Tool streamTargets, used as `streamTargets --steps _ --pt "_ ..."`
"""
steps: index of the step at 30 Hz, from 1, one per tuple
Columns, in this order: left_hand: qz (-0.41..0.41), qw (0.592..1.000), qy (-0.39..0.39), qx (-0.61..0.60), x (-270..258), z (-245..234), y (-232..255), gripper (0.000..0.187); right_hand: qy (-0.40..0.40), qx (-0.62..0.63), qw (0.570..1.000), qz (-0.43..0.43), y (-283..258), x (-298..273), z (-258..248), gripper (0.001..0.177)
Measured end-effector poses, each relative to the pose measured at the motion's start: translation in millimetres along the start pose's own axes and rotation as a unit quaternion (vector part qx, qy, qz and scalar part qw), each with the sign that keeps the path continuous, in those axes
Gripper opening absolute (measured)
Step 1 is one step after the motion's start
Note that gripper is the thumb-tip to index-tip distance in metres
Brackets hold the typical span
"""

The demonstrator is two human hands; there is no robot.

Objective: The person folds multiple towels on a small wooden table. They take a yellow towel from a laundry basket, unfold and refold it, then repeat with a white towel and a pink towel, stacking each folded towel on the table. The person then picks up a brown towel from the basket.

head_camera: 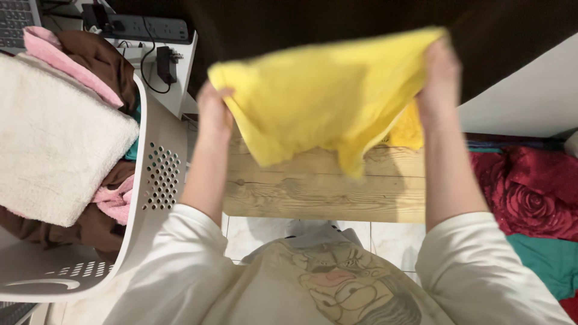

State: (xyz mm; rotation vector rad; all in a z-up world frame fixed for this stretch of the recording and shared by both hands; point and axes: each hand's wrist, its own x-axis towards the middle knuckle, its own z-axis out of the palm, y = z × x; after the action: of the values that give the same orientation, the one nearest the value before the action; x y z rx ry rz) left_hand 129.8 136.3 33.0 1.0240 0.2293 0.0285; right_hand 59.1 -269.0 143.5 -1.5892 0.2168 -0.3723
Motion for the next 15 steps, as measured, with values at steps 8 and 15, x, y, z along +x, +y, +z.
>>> streamTargets --steps 8,15 --pt "0.067 0.974 -0.160 0.147 -42 5 64 0.026 -0.100 0.119 0.984 -0.086 -6 -26 -74 0.048" --pt "-0.086 0.922 0.010 0.377 -41 -115 -95 0.039 -0.137 -0.127 0.964 0.186 145 -95 -106 0.027"
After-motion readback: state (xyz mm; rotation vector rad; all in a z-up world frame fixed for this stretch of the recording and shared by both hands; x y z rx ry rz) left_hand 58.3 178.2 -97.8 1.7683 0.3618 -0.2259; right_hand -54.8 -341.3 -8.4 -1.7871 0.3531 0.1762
